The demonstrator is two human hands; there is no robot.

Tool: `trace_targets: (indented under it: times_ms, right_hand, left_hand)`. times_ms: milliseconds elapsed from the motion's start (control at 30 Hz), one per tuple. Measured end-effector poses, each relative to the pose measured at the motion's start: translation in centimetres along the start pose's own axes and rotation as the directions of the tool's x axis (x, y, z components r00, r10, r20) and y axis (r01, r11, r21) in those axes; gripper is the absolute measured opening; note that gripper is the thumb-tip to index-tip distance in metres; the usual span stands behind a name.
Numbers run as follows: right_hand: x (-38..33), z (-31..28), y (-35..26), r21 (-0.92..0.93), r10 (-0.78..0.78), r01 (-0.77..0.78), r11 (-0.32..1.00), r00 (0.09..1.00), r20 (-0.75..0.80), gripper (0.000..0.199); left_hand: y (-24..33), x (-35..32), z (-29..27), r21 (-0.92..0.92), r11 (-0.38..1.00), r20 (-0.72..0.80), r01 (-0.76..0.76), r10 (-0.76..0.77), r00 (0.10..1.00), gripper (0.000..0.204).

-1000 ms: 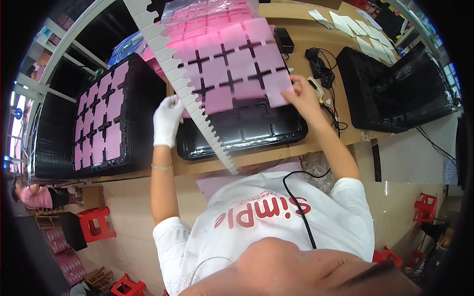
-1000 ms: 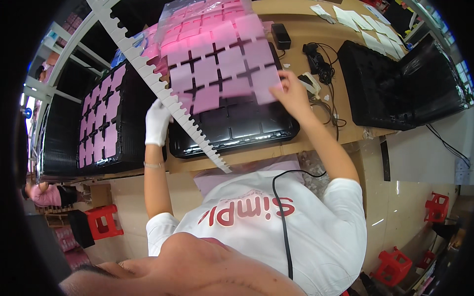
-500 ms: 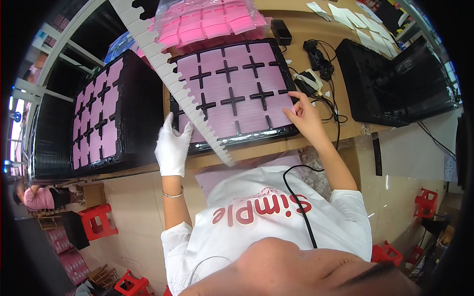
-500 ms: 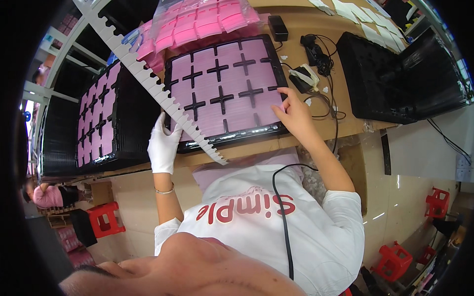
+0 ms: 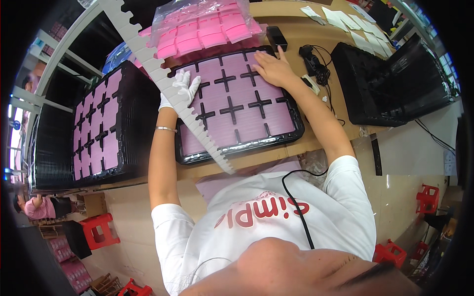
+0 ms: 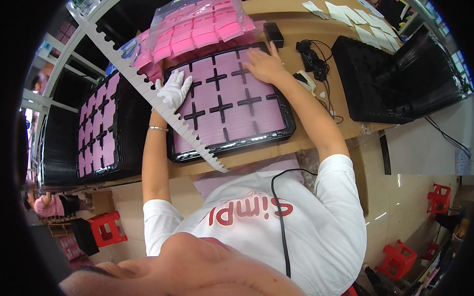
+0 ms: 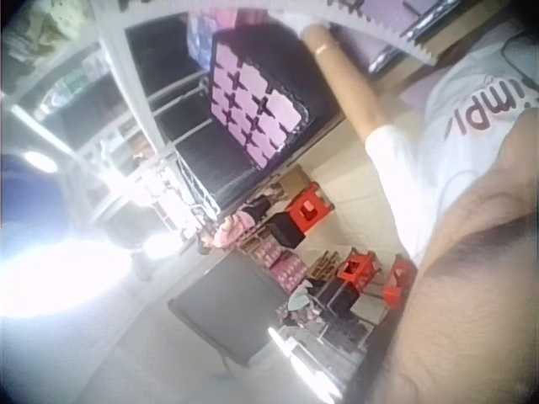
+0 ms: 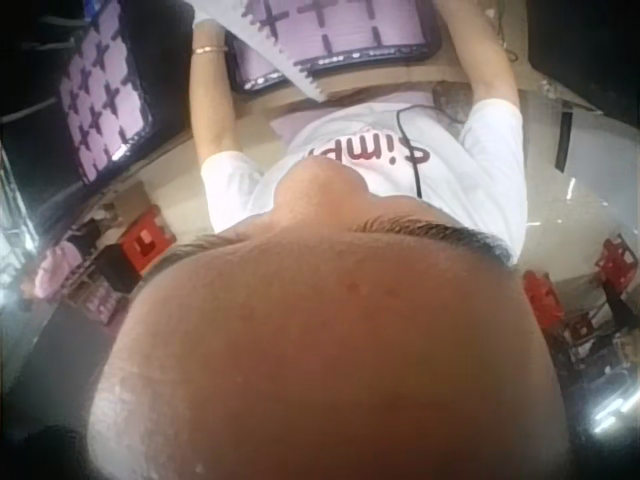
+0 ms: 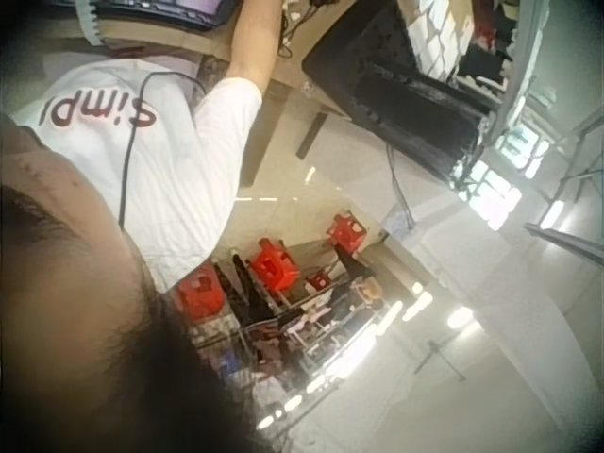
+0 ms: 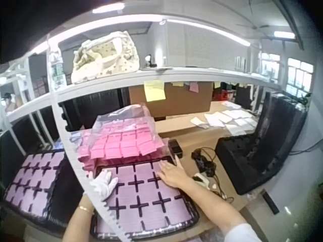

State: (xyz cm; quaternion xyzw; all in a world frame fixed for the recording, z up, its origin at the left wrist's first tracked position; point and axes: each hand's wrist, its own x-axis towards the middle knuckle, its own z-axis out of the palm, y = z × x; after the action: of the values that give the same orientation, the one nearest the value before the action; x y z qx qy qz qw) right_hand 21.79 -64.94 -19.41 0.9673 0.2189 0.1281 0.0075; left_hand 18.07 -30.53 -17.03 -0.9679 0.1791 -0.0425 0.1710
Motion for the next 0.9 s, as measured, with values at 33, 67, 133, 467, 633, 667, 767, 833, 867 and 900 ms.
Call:
trace_targets:
  times_ms: [33,67,133,467,633,667,767,833,867,900]
  right_hand:
    - [-0.1,-0.3,0.0,-0.073,0.033,-0.032,0.997,0.999,0.001,0.053]
    - [-0.1,-0.7,0.0,-0.047,0.036,-0.037,0.998,0.999,-0.023,0.051]
    - [-1.2,-1.7,-0.1,0.014,0.055,-0.054,0.998,0.997,-0.061,0.047]
    - [-20.4,-6.0,-1.3,0.426,-0.337,0.346,0.836,0.936,-0.1,0.042]
    - [-19.8,-6.3,-3.9,0.722,0.163,-0.029,0.691,0.98,-0.116,0.053]
    - [-20.1,-5.1,-4.1,0.738,0.181,-0.07,0.671,0.981,-0.071,0.056]
    - [-20.4,-3.8,-4.1,0.698,0.22,-0.185,0.692,0.975,0.04,0.065]
    - [-20.3,-3.8,-4.3,0.663,0.238,-0.205,0.72,0.97,0.042,0.065]
    - [-20.2,-3.8,-4.4,0.646,0.247,-0.216,0.732,0.968,0.045,0.066]
    - [-20.0,-4.0,-4.6,0.61,0.248,-0.201,0.767,0.969,0.008,0.064]
  left_hand:
    - [0.3,0.2,-0.4,-0.055,0.992,0.031,0.115,-0.113,0.993,0.051]
    - [0.4,0.4,-1.0,-0.105,0.967,0.068,0.23,-0.224,0.972,0.049]
    - [0.3,-1.5,-2.1,-0.079,0.991,-0.03,0.111,-0.114,0.993,0.043]
    - [4.7,-19.2,-5.8,-0.587,0.791,-0.313,-0.172,-0.026,0.949,0.02]
    - [5.8,-19.6,-2.6,-0.802,0.48,-0.086,0.356,-0.682,0.726,0.04]
    - [5.7,-19.7,-2.5,-0.927,0.017,0.28,0.374,-0.629,0.725,0.048]
    - [4.9,-18.7,-3.6,-0.881,-0.01,0.369,0.472,-0.639,0.675,0.051]
    - [5.6,-18.2,-6.4,-0.895,-0.088,0.369,0.437,-0.695,0.617,0.049]
    - [5.8,-17.8,-7.7,-0.922,-0.19,0.378,0.337,-0.627,0.681,0.052]
    - [5.7,-17.8,-8.9,-0.924,-0.298,0.373,0.24,-0.565,0.736,0.056]
